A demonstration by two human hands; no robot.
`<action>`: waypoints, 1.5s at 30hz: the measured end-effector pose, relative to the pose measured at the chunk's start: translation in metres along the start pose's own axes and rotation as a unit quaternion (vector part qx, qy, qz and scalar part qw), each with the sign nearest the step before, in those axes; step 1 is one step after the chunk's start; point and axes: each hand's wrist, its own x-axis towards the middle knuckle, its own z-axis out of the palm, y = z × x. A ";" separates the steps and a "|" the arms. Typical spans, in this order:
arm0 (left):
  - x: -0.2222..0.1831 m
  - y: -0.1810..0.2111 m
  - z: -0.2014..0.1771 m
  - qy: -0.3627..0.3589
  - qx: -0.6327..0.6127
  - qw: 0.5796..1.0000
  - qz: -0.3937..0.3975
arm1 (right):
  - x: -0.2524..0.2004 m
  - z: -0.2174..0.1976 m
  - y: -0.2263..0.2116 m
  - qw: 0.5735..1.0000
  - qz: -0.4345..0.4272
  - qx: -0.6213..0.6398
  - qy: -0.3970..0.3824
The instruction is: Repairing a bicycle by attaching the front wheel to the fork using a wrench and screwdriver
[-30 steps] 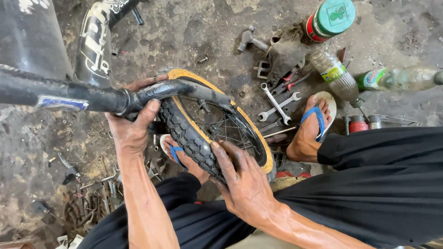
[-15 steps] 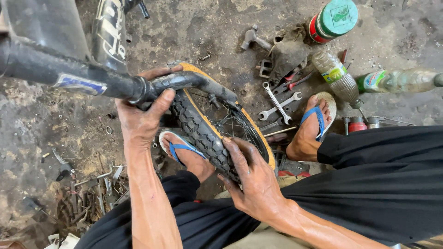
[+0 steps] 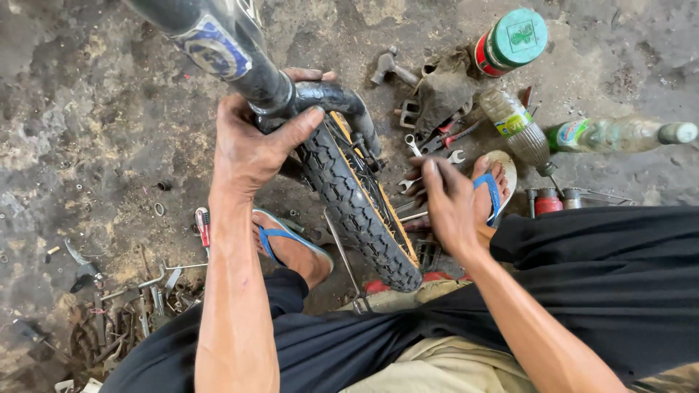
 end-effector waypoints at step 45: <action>0.006 -0.004 0.027 0.094 0.183 0.977 0.051 | -0.066 0.079 0.105 0.872 0.000 -0.453 -0.185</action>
